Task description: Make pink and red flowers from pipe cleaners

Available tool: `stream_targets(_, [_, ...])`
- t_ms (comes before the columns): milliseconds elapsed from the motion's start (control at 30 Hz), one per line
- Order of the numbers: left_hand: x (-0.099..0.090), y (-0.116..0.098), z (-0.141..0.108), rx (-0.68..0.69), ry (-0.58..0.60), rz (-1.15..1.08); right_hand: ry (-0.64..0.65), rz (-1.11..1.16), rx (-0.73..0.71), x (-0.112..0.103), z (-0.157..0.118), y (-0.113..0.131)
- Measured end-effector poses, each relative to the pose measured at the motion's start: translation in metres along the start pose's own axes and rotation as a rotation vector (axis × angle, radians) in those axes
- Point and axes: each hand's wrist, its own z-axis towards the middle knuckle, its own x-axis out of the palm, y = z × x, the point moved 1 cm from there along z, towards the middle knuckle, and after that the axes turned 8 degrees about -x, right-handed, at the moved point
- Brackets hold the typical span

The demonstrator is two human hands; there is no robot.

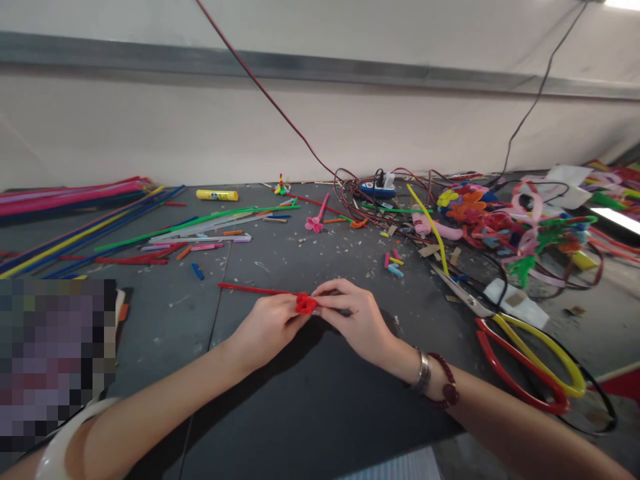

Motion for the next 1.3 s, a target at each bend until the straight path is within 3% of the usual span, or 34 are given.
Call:
stream_targets(300, [-0.001,-0.001,-0.002,0.081,-0.027,0.108,0.005,0.065,0.010,0.003,-0.002,-0.002])
stream_targets(400, [-0.011,-0.008,0.002,0.004,0.006,-0.014,-0.024,0.086,0.071,0.002,-0.001,-0.004])
stream_targets(600, [-0.036,-0.021,0.015,-0.283,0.094,-0.353,-0.061,0.237,0.171,0.001,-0.002,-0.011])
stream_targets(767, [-0.042,-0.026,0.018,-0.447,0.108,-0.577,-0.069,0.259,0.165,0.000,-0.001,-0.008])
stream_targets(1067, [-0.039,-0.025,0.018,-0.480,0.052,-0.628,-0.080,0.349,0.214,-0.001,0.001,-0.005])
stream_targets(1300, [-0.031,-0.021,0.014,-0.478,-0.083,-0.640,-0.025,0.367,0.277,-0.002,0.003,-0.002])
